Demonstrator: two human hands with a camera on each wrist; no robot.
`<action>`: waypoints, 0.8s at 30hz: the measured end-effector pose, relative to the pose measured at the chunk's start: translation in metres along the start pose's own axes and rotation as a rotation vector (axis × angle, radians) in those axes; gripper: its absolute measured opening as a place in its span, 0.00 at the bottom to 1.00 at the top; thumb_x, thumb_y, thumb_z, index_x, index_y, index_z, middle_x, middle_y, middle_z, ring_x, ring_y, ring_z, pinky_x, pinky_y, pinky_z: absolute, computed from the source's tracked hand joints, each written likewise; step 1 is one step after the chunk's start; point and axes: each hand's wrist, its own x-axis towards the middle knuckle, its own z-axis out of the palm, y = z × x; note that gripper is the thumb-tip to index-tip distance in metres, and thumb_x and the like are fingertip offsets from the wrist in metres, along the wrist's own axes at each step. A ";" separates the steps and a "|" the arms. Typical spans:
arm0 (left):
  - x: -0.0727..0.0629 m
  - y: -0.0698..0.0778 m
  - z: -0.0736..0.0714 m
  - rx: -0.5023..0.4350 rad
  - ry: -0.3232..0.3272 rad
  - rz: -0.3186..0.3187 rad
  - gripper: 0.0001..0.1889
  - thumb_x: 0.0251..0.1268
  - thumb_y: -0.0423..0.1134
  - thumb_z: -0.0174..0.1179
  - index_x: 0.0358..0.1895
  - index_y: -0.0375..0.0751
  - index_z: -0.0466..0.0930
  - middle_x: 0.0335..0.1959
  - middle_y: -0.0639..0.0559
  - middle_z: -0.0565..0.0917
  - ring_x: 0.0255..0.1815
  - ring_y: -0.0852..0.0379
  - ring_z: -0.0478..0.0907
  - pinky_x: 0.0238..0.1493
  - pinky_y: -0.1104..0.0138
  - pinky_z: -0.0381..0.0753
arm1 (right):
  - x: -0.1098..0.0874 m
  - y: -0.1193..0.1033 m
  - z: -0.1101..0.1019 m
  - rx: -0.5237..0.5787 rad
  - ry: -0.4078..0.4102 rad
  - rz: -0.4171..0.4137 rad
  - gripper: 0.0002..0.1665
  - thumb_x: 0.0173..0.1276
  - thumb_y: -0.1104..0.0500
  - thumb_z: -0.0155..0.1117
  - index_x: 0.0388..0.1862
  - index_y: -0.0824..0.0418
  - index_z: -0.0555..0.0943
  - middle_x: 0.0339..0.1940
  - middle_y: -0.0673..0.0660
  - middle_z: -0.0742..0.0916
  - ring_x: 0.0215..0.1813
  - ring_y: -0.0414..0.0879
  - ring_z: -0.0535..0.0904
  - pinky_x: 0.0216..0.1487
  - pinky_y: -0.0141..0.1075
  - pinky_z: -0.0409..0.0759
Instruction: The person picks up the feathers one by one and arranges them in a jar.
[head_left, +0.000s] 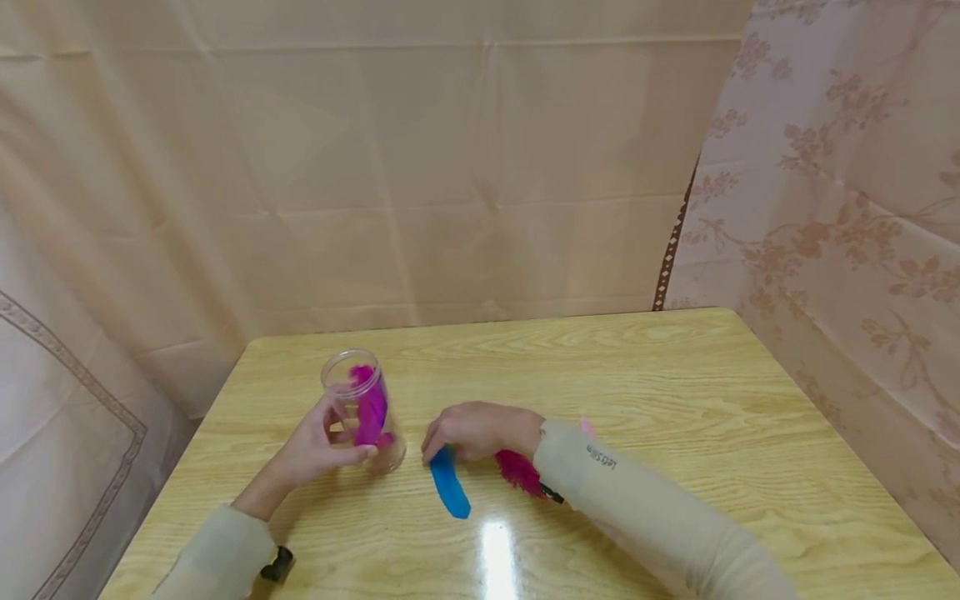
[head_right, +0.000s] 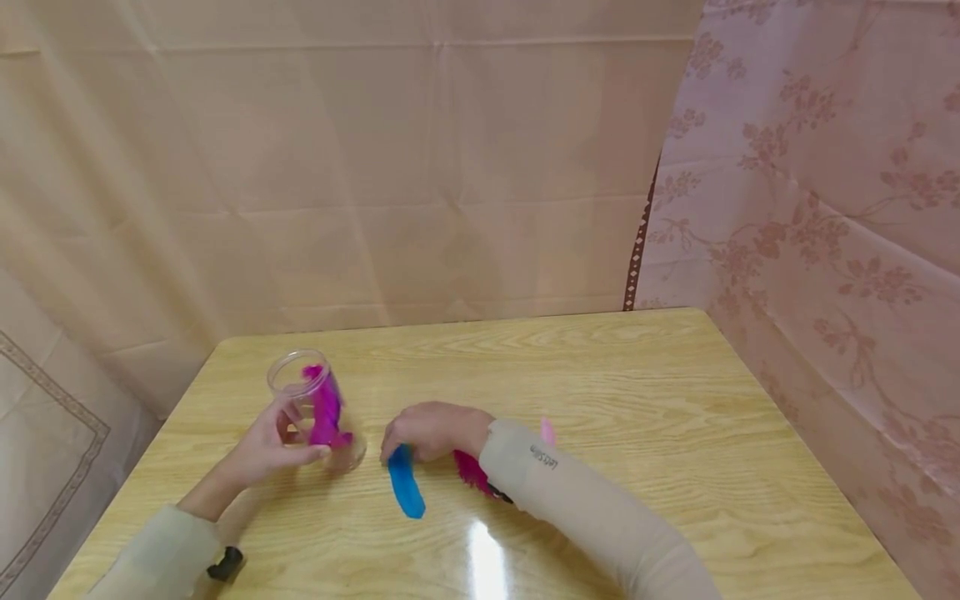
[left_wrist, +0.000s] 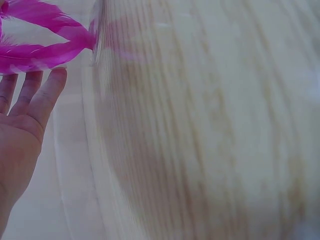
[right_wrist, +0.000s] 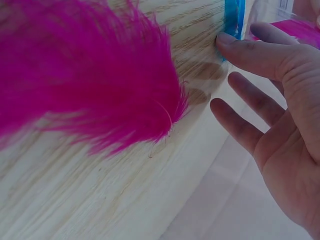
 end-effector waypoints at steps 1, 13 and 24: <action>0.000 0.000 0.000 0.000 -0.001 0.001 0.30 0.55 0.27 0.75 0.55 0.37 0.64 0.61 0.39 0.72 0.54 0.43 0.76 0.48 0.60 0.85 | 0.000 0.000 0.000 0.003 -0.001 0.002 0.20 0.71 0.64 0.67 0.60 0.50 0.85 0.60 0.46 0.85 0.65 0.39 0.77 0.67 0.30 0.70; 0.000 0.001 0.000 0.004 -0.007 0.004 0.33 0.55 0.27 0.75 0.59 0.39 0.64 0.59 0.40 0.73 0.53 0.43 0.76 0.48 0.60 0.85 | 0.000 -0.003 -0.002 0.004 -0.008 0.015 0.20 0.71 0.64 0.67 0.59 0.50 0.86 0.56 0.44 0.87 0.61 0.37 0.80 0.64 0.28 0.72; 0.001 0.003 0.000 0.013 -0.007 -0.013 0.34 0.56 0.28 0.75 0.62 0.39 0.63 0.60 0.38 0.72 0.55 0.36 0.74 0.49 0.64 0.84 | -0.001 -0.003 -0.003 0.024 -0.006 0.040 0.20 0.70 0.63 0.69 0.59 0.49 0.86 0.56 0.45 0.87 0.59 0.37 0.80 0.64 0.29 0.73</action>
